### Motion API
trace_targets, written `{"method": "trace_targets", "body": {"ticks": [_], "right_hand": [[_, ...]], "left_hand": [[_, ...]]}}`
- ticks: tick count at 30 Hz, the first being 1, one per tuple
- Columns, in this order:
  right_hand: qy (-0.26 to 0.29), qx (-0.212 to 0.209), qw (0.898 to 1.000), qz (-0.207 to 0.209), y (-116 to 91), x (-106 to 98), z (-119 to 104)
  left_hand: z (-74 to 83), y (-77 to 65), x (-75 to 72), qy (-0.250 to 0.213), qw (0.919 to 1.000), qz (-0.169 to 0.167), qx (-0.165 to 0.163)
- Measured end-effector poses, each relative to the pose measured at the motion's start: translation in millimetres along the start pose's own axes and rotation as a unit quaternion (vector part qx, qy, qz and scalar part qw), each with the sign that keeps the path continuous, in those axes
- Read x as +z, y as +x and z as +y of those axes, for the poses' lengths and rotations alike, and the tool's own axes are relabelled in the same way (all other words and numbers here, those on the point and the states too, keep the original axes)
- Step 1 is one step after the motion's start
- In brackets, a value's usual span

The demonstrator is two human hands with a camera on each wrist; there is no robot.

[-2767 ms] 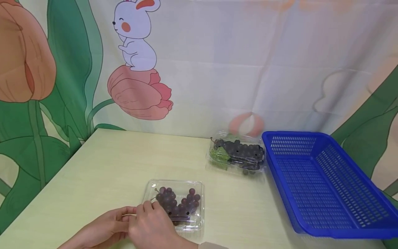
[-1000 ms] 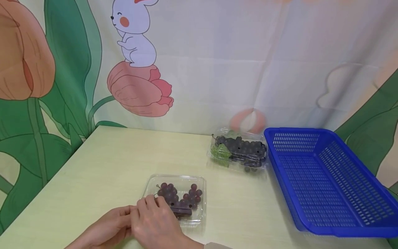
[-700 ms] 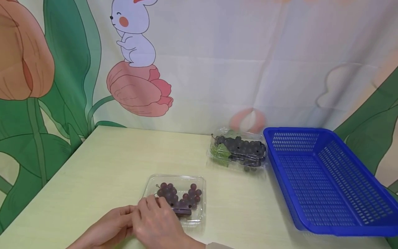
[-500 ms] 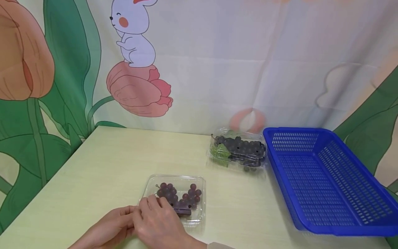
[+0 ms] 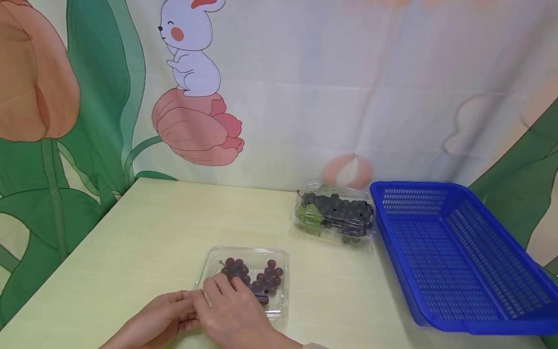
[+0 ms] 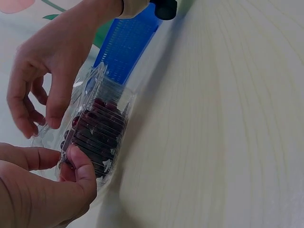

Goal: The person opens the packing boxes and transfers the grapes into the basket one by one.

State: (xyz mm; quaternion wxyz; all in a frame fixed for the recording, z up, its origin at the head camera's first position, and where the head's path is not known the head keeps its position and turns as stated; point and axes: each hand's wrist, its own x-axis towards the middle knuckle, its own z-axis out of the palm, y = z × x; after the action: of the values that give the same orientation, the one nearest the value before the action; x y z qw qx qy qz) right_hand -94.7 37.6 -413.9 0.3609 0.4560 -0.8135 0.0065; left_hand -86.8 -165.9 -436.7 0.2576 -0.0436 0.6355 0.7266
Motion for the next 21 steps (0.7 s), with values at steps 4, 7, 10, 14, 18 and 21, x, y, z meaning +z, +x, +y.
{"method": "trace_targets", "body": {"ticks": [4, 7, 10, 14, 18, 21], "right_hand": [[0.010, 0.011, 1.000, -0.024, -8.6, -3.9, 6.3], [0.026, 0.015, 0.999, -0.041, -14.6, -6.3, 10.6], [0.035, 0.017, 0.998, -0.047, -20.4, -8.9, 14.0], [0.031, 0.018, 0.998, -0.046, -27.7, -12.3, 17.7], [0.028, 0.022, 0.998, -0.045, -34.3, -14.6, 21.1], [0.027, 0.026, 0.998, -0.045, -38.4, -15.8, 23.5]], "left_hand": [[0.9, 0.0, 0.9, -0.003, 1.0000, -0.001, 0.000], [0.8, -0.2, 1.3, -0.004, 1.0000, 0.001, -0.001], [0.6, 0.2, 1.2, -0.005, 1.0000, 0.004, -0.001], [0.5, 0.6, 0.5, -0.009, 1.0000, 0.003, -0.003], [0.8, 0.6, -0.1, -0.012, 0.9999, -0.002, -0.006], [1.4, 0.6, -0.4, -0.011, 0.9999, -0.003, -0.009]]}}
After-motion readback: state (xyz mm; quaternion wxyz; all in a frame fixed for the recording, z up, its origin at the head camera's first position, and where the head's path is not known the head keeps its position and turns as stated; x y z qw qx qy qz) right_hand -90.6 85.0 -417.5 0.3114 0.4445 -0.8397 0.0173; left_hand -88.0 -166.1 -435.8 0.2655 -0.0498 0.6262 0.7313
